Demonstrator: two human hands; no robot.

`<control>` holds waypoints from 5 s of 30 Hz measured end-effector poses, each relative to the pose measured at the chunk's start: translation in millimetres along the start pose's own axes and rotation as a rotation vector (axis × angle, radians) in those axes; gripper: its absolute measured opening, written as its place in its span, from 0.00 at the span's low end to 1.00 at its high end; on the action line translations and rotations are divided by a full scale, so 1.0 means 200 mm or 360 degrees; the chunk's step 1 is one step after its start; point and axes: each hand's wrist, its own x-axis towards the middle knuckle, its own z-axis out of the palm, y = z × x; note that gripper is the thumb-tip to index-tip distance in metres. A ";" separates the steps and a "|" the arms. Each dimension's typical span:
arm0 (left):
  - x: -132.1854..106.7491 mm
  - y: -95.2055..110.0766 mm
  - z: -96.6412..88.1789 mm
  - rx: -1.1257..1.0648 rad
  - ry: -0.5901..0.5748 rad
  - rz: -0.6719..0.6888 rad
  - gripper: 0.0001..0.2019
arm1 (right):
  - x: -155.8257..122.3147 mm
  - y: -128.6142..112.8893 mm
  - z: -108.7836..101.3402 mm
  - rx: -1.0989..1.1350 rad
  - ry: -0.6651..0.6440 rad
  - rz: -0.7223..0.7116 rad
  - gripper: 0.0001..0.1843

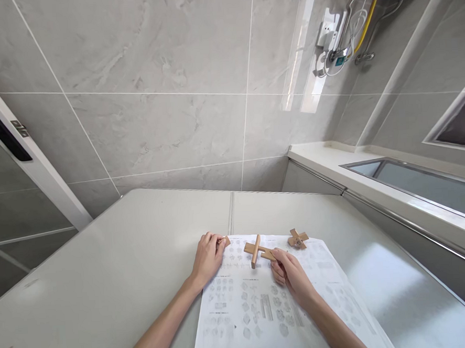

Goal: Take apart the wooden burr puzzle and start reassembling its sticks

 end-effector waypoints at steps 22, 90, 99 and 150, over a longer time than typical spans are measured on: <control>-0.06 0.22 -0.10 -0.0544 -0.0302 0.0059 0.20 | -0.02 -0.01 0.01 -0.0027 -0.0226 -0.0020 0.27; -0.06 0.23 -0.18 -0.0761 -0.0485 0.0209 0.45 | -0.01 -0.07 -0.07 -0.0059 0.0006 -0.0106 0.28; -0.05 0.16 -0.16 -0.0461 -0.0536 0.0252 0.48 | 0.00 -0.04 -0.07 -0.0402 0.0184 -0.0199 0.30; -0.13 0.19 -0.02 0.0125 -0.0344 0.0658 0.22 | -0.08 -0.07 0.05 -0.1024 -0.0227 -0.0091 0.12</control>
